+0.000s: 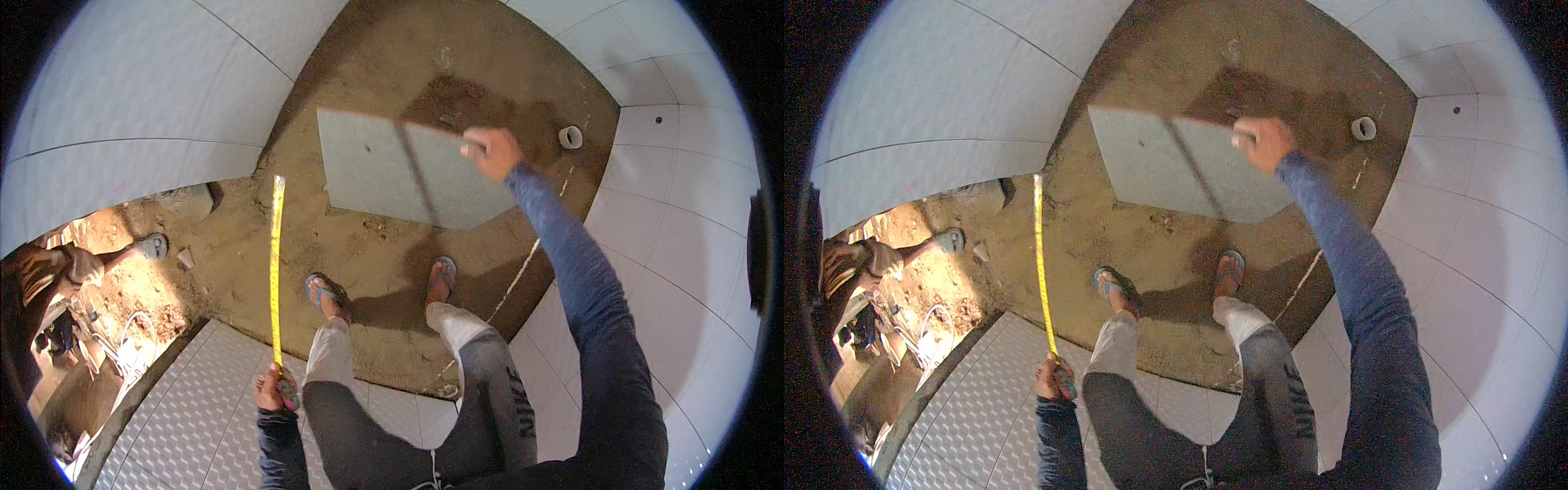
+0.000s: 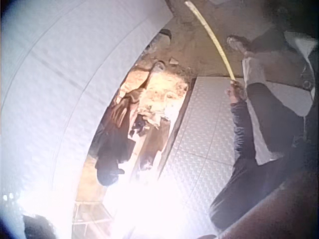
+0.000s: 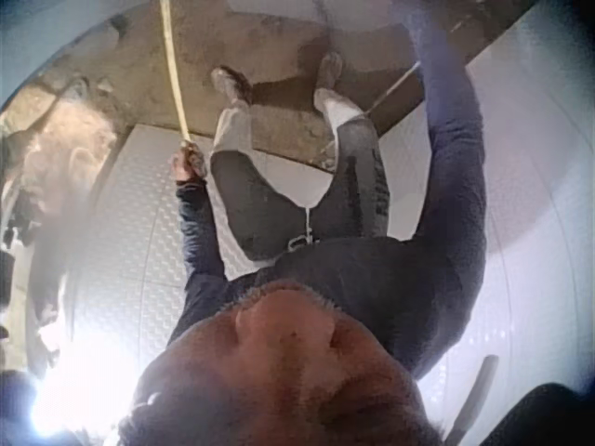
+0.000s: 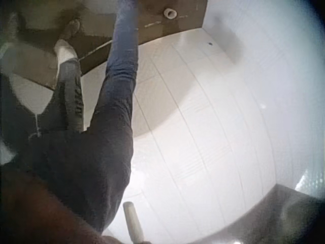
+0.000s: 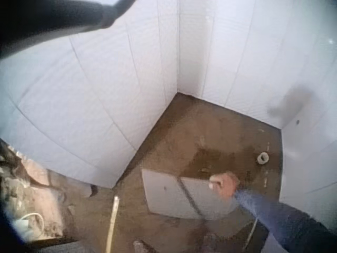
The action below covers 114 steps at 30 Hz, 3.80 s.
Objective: The person measures the floor area and a large tile using a tape measure. They then use a red marker and a metal straightedge to draw lines on the tile, preparing it for cutting.
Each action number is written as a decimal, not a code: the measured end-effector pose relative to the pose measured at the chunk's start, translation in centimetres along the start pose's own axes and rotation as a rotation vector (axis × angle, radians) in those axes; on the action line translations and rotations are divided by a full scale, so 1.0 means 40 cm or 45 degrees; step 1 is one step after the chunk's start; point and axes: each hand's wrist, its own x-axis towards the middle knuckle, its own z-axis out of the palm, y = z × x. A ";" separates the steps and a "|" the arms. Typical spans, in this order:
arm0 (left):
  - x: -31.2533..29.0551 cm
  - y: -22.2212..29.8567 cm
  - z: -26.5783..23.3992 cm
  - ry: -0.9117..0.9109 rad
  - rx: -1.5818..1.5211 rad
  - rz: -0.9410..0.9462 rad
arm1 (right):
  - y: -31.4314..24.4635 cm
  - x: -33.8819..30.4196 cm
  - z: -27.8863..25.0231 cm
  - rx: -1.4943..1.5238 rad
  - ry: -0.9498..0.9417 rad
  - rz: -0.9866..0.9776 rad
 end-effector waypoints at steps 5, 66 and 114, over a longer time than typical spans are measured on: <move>0.313 -0.025 0.068 -0.030 0.067 0.090 | 0.239 0.301 0.129 -0.224 0.247 0.244; 1.619 -0.348 -0.489 1.190 -0.803 0.835 | -1.678 1.112 1.502 0.218 0.411 -1.042; 1.527 -0.585 -0.614 1.623 0.763 1.271 | -0.422 -0.110 0.210 0.942 0.724 -0.458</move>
